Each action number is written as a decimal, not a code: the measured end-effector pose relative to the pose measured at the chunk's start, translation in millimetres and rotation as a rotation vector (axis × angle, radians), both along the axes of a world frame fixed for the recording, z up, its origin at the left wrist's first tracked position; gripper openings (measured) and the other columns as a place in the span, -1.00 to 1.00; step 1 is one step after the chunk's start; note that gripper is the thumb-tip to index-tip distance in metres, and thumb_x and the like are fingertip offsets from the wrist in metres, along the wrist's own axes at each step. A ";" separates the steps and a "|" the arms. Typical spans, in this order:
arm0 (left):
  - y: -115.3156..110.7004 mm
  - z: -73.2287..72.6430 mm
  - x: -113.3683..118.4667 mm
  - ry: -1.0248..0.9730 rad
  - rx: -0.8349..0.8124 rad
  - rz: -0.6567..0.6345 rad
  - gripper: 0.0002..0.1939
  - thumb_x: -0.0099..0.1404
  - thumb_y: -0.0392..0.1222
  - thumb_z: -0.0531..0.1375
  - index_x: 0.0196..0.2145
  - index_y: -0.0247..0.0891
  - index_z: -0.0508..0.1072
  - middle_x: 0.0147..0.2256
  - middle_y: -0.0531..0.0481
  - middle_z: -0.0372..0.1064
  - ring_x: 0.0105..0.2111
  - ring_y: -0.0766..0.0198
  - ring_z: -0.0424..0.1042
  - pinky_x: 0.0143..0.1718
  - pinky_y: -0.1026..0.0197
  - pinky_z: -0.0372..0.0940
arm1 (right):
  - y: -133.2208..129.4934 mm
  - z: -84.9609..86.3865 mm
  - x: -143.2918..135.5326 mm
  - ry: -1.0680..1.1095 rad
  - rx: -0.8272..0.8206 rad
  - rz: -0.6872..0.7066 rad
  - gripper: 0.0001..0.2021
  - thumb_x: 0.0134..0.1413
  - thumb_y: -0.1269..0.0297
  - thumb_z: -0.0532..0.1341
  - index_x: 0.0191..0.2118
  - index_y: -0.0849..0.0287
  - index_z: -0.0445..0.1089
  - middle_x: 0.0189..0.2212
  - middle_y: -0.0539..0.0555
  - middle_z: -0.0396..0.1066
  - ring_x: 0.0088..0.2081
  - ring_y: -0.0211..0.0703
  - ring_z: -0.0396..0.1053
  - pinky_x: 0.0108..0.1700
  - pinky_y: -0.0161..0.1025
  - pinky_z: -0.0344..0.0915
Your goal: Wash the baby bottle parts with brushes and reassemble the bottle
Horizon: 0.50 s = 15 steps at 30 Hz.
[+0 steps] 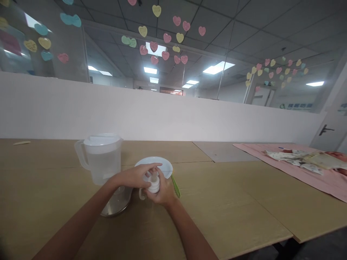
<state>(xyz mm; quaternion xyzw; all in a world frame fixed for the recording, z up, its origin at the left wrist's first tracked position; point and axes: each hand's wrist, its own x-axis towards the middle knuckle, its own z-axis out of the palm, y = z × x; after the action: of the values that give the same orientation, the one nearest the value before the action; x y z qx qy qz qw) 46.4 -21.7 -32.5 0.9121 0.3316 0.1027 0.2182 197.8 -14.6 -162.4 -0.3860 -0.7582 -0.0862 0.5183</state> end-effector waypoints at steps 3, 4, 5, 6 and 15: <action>-0.9 -0.4 -0.6 -0.027 -0.002 0.023 -0.18 0.01 -0.05 0.16 0.20 -0.21 -0.05 0.02 -0.10 0.22 -0.05 0.16 0.25 -0.12 0.24 0.20 | 0.4 0.7 -0.3 0.003 0.004 -0.016 -0.24 -0.17 0.06 0.19 0.15 0.22 -0.09 -0.24 0.17 0.43 -0.31 -0.05 0.43 -0.33 -0.19 0.38; -1.6 -0.5 -0.2 -0.014 0.024 0.066 -0.19 0.02 0.00 0.15 0.19 -0.24 -0.04 0.00 -0.12 0.23 -0.05 0.13 0.25 -0.12 0.21 0.19 | 0.6 0.6 -0.4 0.001 -0.001 -0.029 -0.25 -0.17 0.05 0.19 0.14 0.23 -0.07 -0.27 0.16 0.44 -0.35 -0.06 0.43 -0.35 -0.19 0.37; -2.4 -0.4 0.1 0.006 0.052 0.105 -0.21 0.03 0.03 0.14 0.18 -0.26 0.00 -0.02 -0.14 0.25 -0.07 0.11 0.26 -0.13 0.20 0.20 | 0.8 0.5 -0.4 -0.001 -0.007 -0.035 -0.25 -0.18 0.05 0.19 0.14 0.23 -0.06 -0.31 0.15 0.44 -0.38 -0.06 0.43 -0.37 -0.20 0.37; -3.3 0.2 0.3 0.027 0.072 0.122 -0.23 0.03 0.01 0.13 0.17 -0.26 0.02 -0.04 -0.14 0.27 -0.09 0.10 0.28 -0.15 0.19 0.20 | 1.0 0.4 -0.4 0.000 -0.011 -0.033 -0.25 -0.18 0.05 0.19 0.13 0.24 -0.06 -0.33 0.14 0.44 -0.40 -0.07 0.43 -0.39 -0.21 0.36; -12.9 2.8 4.3 0.024 0.099 0.090 -0.20 0.06 0.01 0.13 0.21 -0.13 -0.08 -0.01 -0.09 0.25 -0.04 0.05 0.25 -0.16 0.19 0.19 | -0.6 2.0 -0.4 -0.008 0.005 -0.016 -0.26 -0.15 0.10 0.17 0.15 0.24 -0.10 -0.35 0.10 0.43 -0.41 -0.10 0.43 -0.43 -0.25 0.36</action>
<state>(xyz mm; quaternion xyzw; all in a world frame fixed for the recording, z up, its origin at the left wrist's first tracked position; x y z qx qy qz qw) 50.7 -34.6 -29.7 0.9071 0.3692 0.1177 0.1643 197.4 -15.2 -160.4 -0.3905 -0.7569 -0.0935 0.5156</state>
